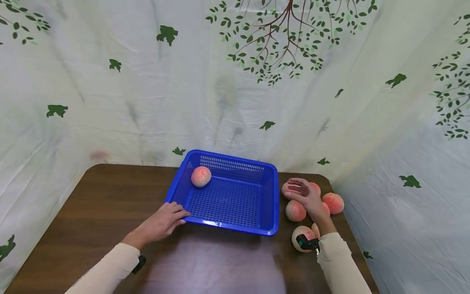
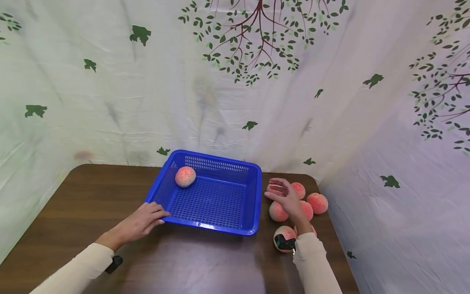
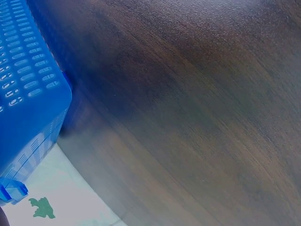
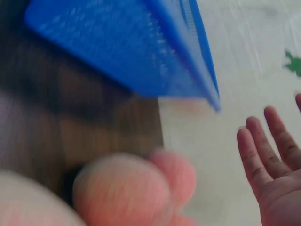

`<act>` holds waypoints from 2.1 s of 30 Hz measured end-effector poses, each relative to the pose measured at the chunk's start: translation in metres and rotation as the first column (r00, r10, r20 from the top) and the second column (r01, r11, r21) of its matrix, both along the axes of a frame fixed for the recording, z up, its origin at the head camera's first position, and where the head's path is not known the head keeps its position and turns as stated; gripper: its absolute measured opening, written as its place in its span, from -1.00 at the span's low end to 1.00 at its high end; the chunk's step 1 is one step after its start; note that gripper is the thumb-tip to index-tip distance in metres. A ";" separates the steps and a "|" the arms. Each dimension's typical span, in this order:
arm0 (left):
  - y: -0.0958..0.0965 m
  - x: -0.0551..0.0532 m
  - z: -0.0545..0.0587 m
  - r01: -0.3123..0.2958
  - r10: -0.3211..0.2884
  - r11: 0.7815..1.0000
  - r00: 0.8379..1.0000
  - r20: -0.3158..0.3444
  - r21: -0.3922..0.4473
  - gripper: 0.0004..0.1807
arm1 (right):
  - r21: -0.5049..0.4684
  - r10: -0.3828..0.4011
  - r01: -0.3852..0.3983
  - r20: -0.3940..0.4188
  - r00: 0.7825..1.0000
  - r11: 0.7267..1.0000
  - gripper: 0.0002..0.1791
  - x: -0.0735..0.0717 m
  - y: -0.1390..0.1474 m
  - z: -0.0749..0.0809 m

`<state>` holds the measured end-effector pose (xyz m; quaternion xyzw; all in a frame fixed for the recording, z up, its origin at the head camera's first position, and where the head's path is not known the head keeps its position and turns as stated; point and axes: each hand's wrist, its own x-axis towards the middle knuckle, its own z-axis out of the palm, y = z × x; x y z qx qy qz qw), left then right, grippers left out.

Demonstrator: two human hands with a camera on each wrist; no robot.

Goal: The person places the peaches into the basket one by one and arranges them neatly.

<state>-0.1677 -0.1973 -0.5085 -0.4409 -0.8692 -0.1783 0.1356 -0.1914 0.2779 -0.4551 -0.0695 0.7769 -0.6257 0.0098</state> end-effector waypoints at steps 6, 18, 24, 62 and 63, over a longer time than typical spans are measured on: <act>0.000 0.001 0.001 -0.006 0.006 1.000 1.000 0.008 -0.008 -0.82 | 0.015 -0.064 0.064 -0.026 0.998 0.998 -0.45 0.020 0.031 -0.011; 0.005 -0.001 0.000 -0.020 0.021 1.000 0.999 0.044 -0.019 -0.79 | 0.113 -0.252 0.252 -0.011 0.968 0.961 -0.44 0.057 0.081 -0.037; 0.002 -0.003 0.002 -0.023 0.023 1.000 0.999 0.032 0.005 -0.79 | 0.104 -0.326 0.323 0.016 0.945 0.941 -0.43 0.069 0.089 -0.052; 0.002 -0.002 -0.001 0.005 -0.004 0.999 1.000 -0.011 0.044 -0.84 | 0.187 -0.414 0.376 0.241 0.878 0.907 -0.12 0.104 0.099 -0.111; 0.002 -0.002 -0.001 0.009 -0.008 0.999 1.000 -0.017 0.049 -0.84 | 0.190 -0.414 0.376 0.242 0.878 0.907 -0.12 0.104 0.099 -0.111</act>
